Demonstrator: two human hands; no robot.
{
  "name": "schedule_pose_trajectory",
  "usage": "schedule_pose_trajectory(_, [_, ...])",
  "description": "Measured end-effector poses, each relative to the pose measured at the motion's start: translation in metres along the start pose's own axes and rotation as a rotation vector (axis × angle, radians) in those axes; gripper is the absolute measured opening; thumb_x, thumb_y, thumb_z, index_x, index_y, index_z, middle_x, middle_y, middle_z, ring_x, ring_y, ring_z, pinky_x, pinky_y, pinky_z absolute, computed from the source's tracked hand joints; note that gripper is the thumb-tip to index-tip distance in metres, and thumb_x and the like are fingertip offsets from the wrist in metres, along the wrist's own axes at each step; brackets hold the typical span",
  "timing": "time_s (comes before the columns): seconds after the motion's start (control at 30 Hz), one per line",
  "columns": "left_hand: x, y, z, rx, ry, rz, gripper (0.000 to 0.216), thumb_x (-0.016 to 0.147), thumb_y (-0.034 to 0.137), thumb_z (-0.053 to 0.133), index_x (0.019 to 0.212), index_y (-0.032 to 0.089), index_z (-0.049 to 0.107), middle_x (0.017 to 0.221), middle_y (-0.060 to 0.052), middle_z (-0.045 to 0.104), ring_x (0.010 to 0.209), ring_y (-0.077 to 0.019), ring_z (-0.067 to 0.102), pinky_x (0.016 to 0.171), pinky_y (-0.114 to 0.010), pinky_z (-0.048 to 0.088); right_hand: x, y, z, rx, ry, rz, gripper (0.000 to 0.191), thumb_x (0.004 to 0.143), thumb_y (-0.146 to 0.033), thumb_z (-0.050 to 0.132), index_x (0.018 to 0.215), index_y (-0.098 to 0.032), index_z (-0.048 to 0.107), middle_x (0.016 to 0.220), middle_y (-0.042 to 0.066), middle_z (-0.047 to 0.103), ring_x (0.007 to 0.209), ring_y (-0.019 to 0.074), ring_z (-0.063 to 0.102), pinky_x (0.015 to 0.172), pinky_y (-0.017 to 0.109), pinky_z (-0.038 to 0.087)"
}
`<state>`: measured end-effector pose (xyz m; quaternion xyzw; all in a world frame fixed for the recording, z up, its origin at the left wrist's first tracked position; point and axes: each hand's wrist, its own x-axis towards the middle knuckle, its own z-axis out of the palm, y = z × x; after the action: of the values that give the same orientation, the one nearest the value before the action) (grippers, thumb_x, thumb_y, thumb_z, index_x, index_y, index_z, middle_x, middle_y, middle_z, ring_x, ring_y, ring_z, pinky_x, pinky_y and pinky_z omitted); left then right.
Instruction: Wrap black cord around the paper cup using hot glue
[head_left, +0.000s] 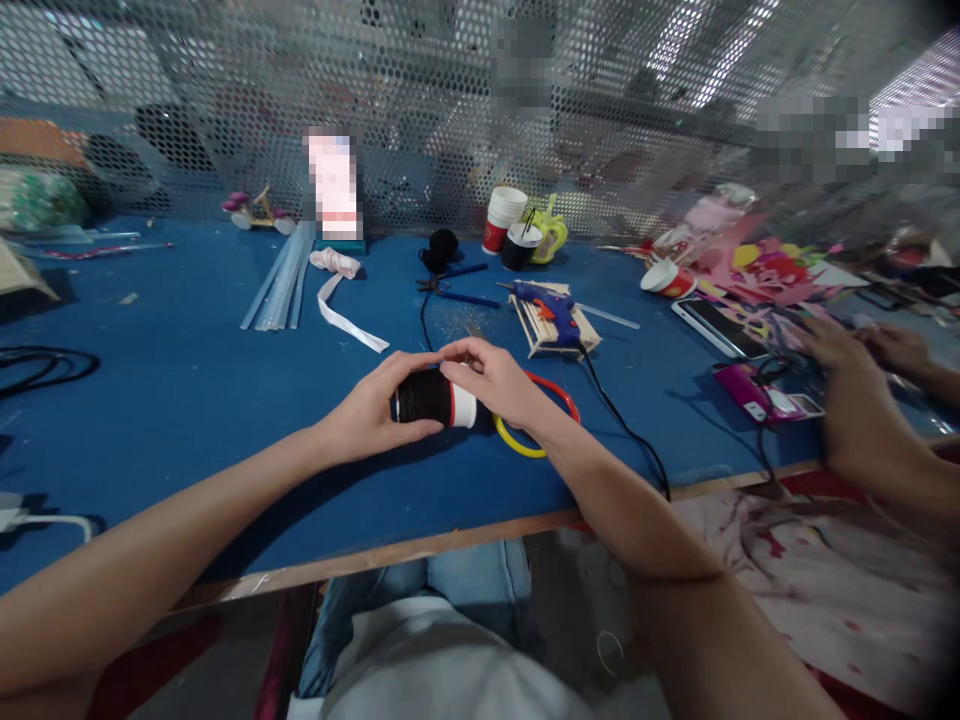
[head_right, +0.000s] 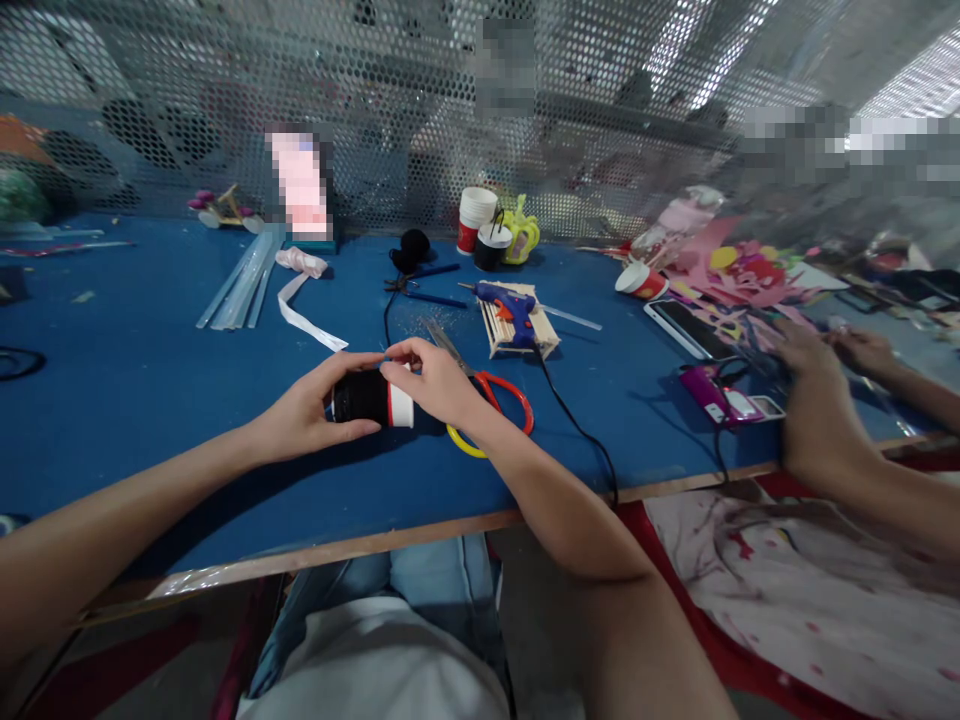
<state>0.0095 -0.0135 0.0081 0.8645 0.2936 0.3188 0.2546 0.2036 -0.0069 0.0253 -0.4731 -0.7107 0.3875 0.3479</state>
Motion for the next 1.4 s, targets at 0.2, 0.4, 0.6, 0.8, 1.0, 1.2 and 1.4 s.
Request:
schedule_pose_trajectory(0.2, [0.000, 0.002, -0.001, -0.009, -0.038, 0.017, 0.063, 0.072, 0.032, 0.065, 0.127, 0.020, 0.037, 0.119, -0.010, 0.050, 0.109, -0.0232, 0.049, 0.094, -0.039, 0.042, 0.001, 0.002, -0.005, 0.028, -0.091, 0.041, 0.027, 0.078, -0.034, 0.056, 0.097, -0.015, 0.058, 0.093, 0.007, 0.063, 0.086, 0.0148, 0.058, 0.079, 0.031, 0.045])
schedule_pose_trajectory(0.4, [0.001, 0.003, -0.001, -0.023, -0.049, 0.008, 0.059, 0.069, 0.031, 0.067, 0.122, 0.019, 0.041, 0.114, -0.009, 0.051, 0.106, -0.0226, 0.050, 0.092, -0.039, 0.043, 0.000, 0.002, -0.006, 0.033, -0.099, 0.021, 0.031, 0.077, -0.039, 0.058, 0.097, -0.015, 0.059, 0.092, 0.006, 0.063, 0.083, 0.0140, 0.057, 0.077, 0.030, 0.045])
schedule_pose_trajectory(0.6, [0.001, 0.005, -0.001, -0.006, -0.059, 0.006, 0.057, 0.068, 0.029, 0.068, 0.118, 0.017, 0.045, 0.113, -0.010, 0.049, 0.106, -0.0221, 0.050, 0.094, -0.038, 0.042, 0.000, 0.001, -0.007, 0.020, -0.041, 0.001, 0.033, 0.080, -0.045, 0.053, 0.091, -0.016, 0.059, 0.087, 0.005, 0.063, 0.080, 0.0141, 0.057, 0.074, 0.029, 0.044])
schedule_pose_trajectory(0.8, [0.000, 0.006, -0.002, 0.072, -0.044, 0.035, 0.056, 0.070, 0.028, 0.065, 0.120, 0.017, 0.043, 0.115, -0.011, 0.046, 0.109, -0.0225, 0.048, 0.094, -0.038, 0.042, -0.002, -0.007, -0.014, -0.091, 0.006, -0.049, 0.035, 0.083, -0.047, 0.048, 0.082, -0.014, 0.062, 0.084, 0.006, 0.063, 0.082, 0.0156, 0.057, 0.075, 0.029, 0.042])
schedule_pose_trajectory(1.0, [0.000, 0.005, 0.000, 0.108, -0.050, 0.100, 0.050, 0.072, 0.023, 0.061, 0.116, 0.019, 0.037, 0.115, -0.011, 0.048, 0.108, -0.0234, 0.047, 0.091, -0.041, 0.043, -0.003, -0.006, -0.013, -0.104, -0.093, 0.038, 0.032, 0.078, -0.044, 0.054, 0.086, -0.014, 0.063, 0.084, 0.005, 0.064, 0.078, 0.0150, 0.057, 0.071, 0.029, 0.042])
schedule_pose_trajectory(1.2, [-0.001, 0.005, 0.001, 0.109, -0.070, 0.112, 0.048, 0.073, 0.025, 0.062, 0.114, 0.020, 0.037, 0.115, -0.011, 0.047, 0.110, -0.0236, 0.047, 0.092, -0.041, 0.043, 0.000, 0.000, -0.013, -0.031, -0.102, 0.142, 0.028, 0.073, -0.043, 0.060, 0.079, -0.015, 0.061, 0.073, 0.002, 0.060, 0.069, 0.0132, 0.054, 0.064, 0.027, 0.041])
schedule_pose_trajectory(1.4, [-0.002, 0.001, 0.001, 0.123, -0.079, 0.107, 0.054, 0.072, 0.041, 0.065, 0.114, 0.018, 0.040, 0.115, -0.013, 0.046, 0.109, -0.0244, 0.048, 0.092, -0.040, 0.044, 0.001, 0.000, -0.011, 0.015, -0.089, 0.077, 0.020, 0.076, -0.036, 0.056, 0.078, -0.016, 0.059, 0.073, 0.001, 0.059, 0.068, 0.0115, 0.052, 0.062, 0.026, 0.040])
